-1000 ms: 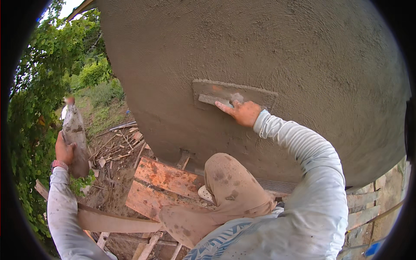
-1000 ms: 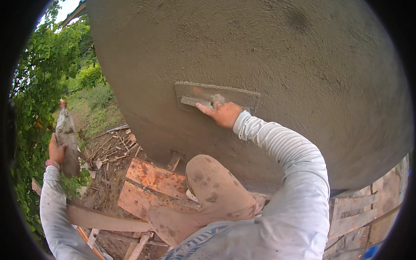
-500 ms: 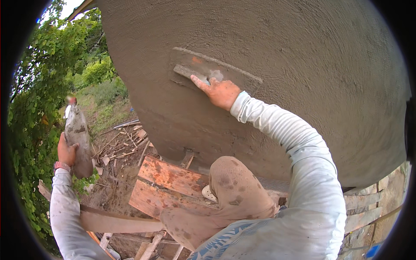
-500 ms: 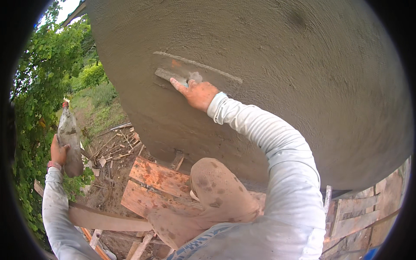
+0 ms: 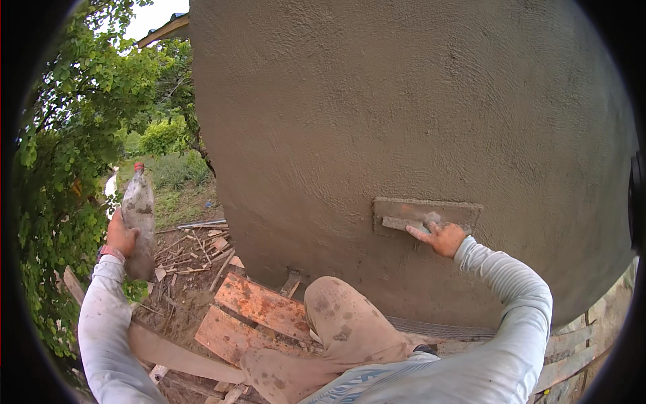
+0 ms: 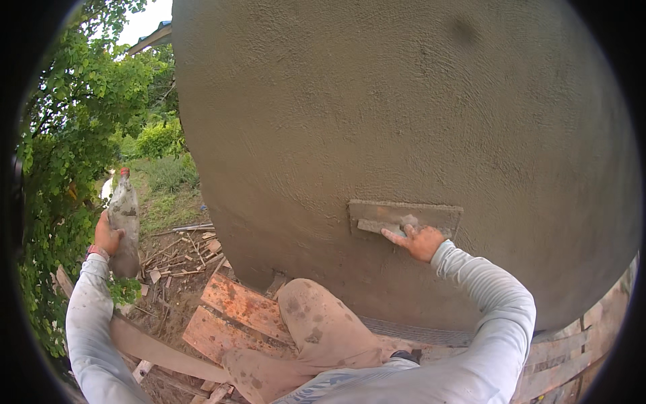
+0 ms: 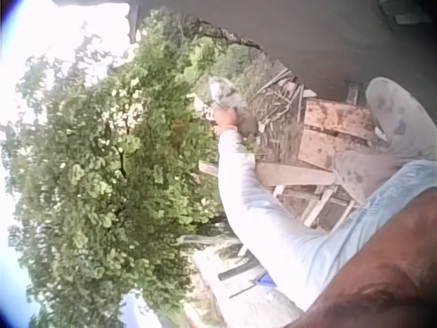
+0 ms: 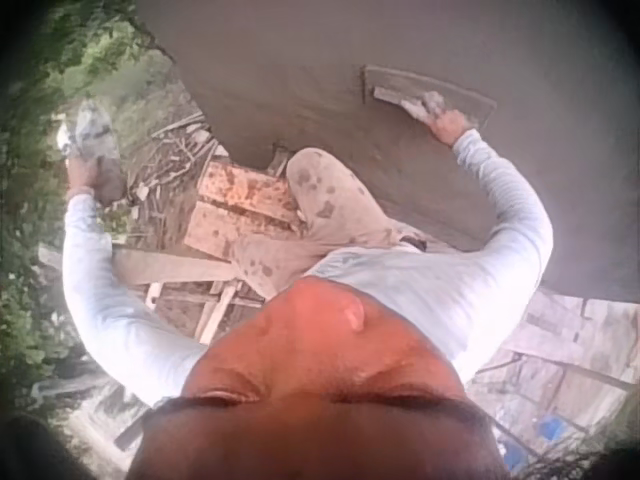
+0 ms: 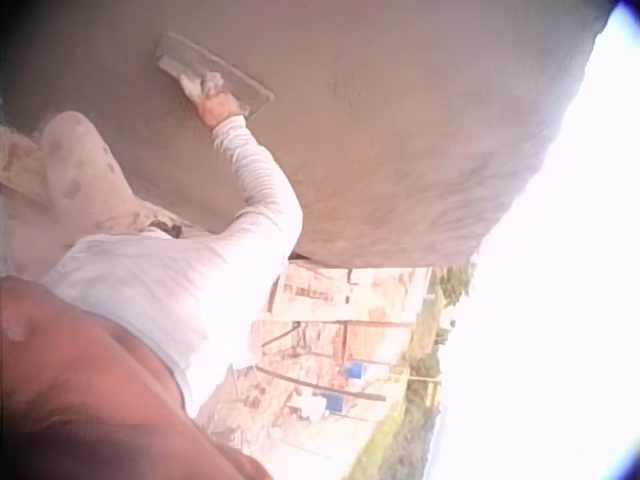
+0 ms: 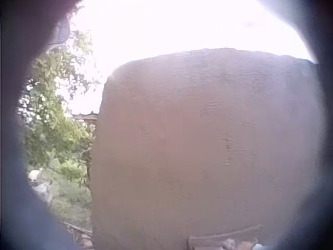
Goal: Smoothing and finishing a plastered exterior wall using a trowel and water.
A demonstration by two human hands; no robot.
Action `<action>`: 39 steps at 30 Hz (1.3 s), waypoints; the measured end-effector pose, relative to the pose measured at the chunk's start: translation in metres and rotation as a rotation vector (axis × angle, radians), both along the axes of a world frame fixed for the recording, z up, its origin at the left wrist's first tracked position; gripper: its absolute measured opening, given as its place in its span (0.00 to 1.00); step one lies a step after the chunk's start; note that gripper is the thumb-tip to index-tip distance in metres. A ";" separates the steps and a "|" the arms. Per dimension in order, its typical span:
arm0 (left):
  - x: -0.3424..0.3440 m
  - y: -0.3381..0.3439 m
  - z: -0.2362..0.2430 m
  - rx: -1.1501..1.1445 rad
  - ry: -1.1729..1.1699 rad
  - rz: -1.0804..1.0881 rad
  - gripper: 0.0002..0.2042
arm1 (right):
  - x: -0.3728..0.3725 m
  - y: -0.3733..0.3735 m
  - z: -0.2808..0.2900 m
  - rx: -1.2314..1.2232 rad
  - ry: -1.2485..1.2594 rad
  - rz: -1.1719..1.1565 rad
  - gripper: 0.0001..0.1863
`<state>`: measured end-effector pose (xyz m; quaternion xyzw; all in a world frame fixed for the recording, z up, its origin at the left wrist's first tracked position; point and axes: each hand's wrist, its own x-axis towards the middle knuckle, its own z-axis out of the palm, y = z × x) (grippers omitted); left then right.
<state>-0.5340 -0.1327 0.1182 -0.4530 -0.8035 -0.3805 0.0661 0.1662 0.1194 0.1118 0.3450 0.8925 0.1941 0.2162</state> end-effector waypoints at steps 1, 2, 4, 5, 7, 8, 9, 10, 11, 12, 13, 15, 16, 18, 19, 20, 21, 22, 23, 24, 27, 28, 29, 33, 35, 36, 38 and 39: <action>0.001 -0.001 -0.001 -0.010 0.065 0.040 0.32 | 0.004 -0.002 0.021 0.095 0.020 -0.025 0.39; 0.003 -0.004 -0.001 -0.022 0.130 0.082 0.32 | 0.003 -0.001 0.041 0.188 0.041 -0.050 0.40; 0.011 -0.007 0.001 -0.014 0.119 0.100 0.31 | -0.009 0.006 0.080 0.300 0.127 -0.043 0.40; 0.012 -0.008 -0.001 -0.008 0.113 0.098 0.31 | -0.018 0.013 0.095 0.388 0.206 -0.034 0.41; 0.021 -0.010 0.004 -0.029 0.076 0.099 0.30 | -0.040 0.032 0.121 0.605 0.418 0.057 0.40; 0.018 -0.008 0.004 -0.025 0.073 0.113 0.30 | -0.052 0.040 0.137 0.693 0.515 0.096 0.38; 0.015 -0.008 0.000 -0.023 0.134 0.098 0.29 | -0.069 0.042 0.158 0.751 0.640 0.108 0.36; 0.011 -0.007 -0.002 -0.024 0.196 0.081 0.29 | -0.085 0.052 0.178 0.779 0.730 0.083 0.33; 0.016 -0.004 0.002 -0.057 0.185 0.115 0.29 | -0.102 0.058 0.198 0.795 0.843 0.117 0.31; 0.022 -0.001 0.006 -0.059 0.181 0.126 0.29 | -0.119 0.063 0.218 0.794 0.909 0.133 0.30; 0.028 -0.002 0.009 -0.044 0.182 0.098 0.30 | -0.141 0.069 0.234 0.786 0.978 0.153 0.30; 0.028 -0.006 0.009 -0.039 0.219 0.089 0.30 | -0.189 0.074 0.258 0.692 1.024 0.117 0.29; 0.025 -0.007 0.006 -0.045 0.218 0.103 0.30 | -0.214 0.075 0.265 0.646 1.037 0.146 0.29; 0.019 -0.009 0.003 -0.060 0.227 0.138 0.29 | -0.259 0.072 0.270 0.551 1.024 0.166 0.29; 0.022 -0.010 0.007 -0.080 0.225 0.154 0.29 | -0.279 0.071 0.269 0.486 0.997 0.181 0.29; 0.020 -0.011 0.008 -0.088 0.227 0.164 0.29 | -0.301 0.076 0.260 0.468 0.968 0.214 0.29; 0.018 -0.010 0.007 -0.048 0.218 0.126 0.29 | -0.321 0.085 0.250 0.446 0.985 0.275 0.31; 0.018 -0.010 0.007 -0.013 0.209 0.087 0.29 | -0.336 0.082 0.242 0.408 0.984 0.302 0.31; 0.020 -0.010 0.006 0.024 0.199 0.071 0.28 | -0.349 0.083 0.232 0.394 0.975 0.313 0.31; 0.020 -0.012 0.005 0.017 0.199 0.086 0.28 | -0.365 0.085 0.220 0.376 0.967 0.333 0.31; 0.020 -0.014 0.005 0.019 0.145 0.078 0.28 | -0.403 0.093 0.200 0.197 0.924 0.252 0.24; 0.023 -0.015 0.006 0.016 0.144 0.092 0.28 | -0.410 0.089 0.192 0.188 0.924 0.264 0.24; 0.025 -0.016 0.007 0.014 0.144 0.086 0.27 | -0.415 0.084 0.182 0.191 0.868 0.304 0.24; 0.025 -0.013 0.009 -0.045 0.158 0.137 0.27 | -0.433 0.078 0.144 0.131 0.768 0.357 0.23; 0.016 -0.004 0.008 -0.065 0.217 0.143 0.29 | -0.443 0.104 0.114 0.091 0.740 0.291 0.25; 0.016 0.007 0.011 -0.052 0.222 0.121 0.29 | -0.445 0.132 0.094 0.087 0.742 0.225 0.29; 0.012 0.000 0.001 -0.005 0.241 0.120 0.29 | -0.430 0.122 0.054 0.115 0.523 0.294 0.28; 0.010 -0.011 -0.007 -0.011 0.223 0.129 0.29 | -0.412 0.088 0.048 0.056 0.460 0.332 0.25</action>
